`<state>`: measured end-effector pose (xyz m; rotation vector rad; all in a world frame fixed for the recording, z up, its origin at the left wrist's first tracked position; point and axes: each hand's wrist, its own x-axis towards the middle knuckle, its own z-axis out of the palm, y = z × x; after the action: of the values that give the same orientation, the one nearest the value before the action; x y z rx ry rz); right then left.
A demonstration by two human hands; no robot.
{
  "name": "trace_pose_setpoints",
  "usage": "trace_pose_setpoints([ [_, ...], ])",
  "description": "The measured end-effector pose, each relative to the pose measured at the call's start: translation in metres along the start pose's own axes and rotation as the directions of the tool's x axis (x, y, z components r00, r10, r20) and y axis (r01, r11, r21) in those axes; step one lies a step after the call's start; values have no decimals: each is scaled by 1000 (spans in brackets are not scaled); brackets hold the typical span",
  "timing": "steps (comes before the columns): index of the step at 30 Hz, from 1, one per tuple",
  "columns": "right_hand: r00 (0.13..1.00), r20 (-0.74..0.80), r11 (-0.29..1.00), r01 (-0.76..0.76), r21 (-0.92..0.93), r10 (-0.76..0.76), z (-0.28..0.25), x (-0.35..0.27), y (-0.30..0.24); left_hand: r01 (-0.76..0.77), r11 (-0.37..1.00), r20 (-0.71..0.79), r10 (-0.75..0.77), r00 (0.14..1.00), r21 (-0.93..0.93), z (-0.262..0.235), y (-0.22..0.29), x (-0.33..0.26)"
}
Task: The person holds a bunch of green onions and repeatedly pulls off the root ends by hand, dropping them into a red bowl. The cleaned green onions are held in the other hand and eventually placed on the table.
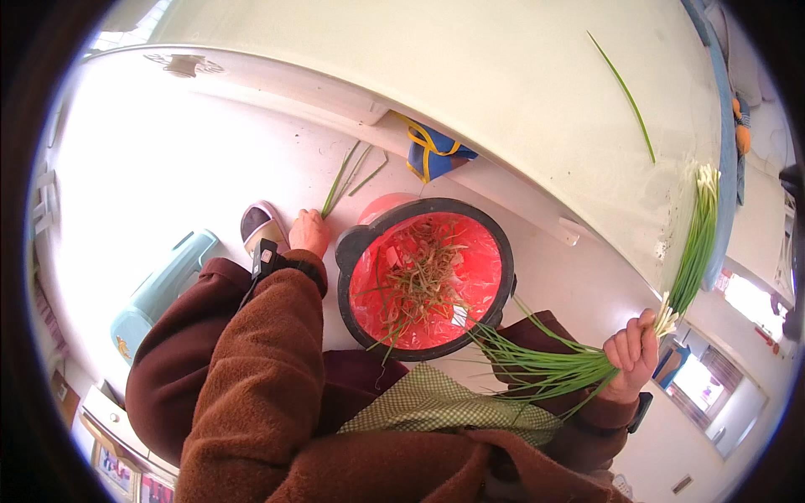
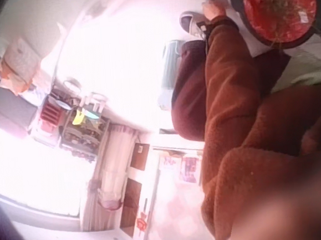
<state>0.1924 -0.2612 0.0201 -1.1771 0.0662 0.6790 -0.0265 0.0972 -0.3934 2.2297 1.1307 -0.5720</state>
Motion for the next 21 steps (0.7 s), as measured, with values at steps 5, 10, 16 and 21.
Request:
trace_pose_setpoints([
  [5,997,-76,1000,1,12,0,5,-3,-3,-69,998,14,69,998,4,-29,-3,-3],
  [10,993,-113,980,-11,-199,-11,25,-18,1,-272,936,-21,274,961,-222,-99,14,-1],
  [16,999,-21,886,26,-463,-41,59,-39,15,-503,829,-132,485,864,-243,-260,69,-75],
  [21,981,190,856,123,-502,-30,90,-54,28,-664,726,1,675,738,-178,-347,130,-208],
])
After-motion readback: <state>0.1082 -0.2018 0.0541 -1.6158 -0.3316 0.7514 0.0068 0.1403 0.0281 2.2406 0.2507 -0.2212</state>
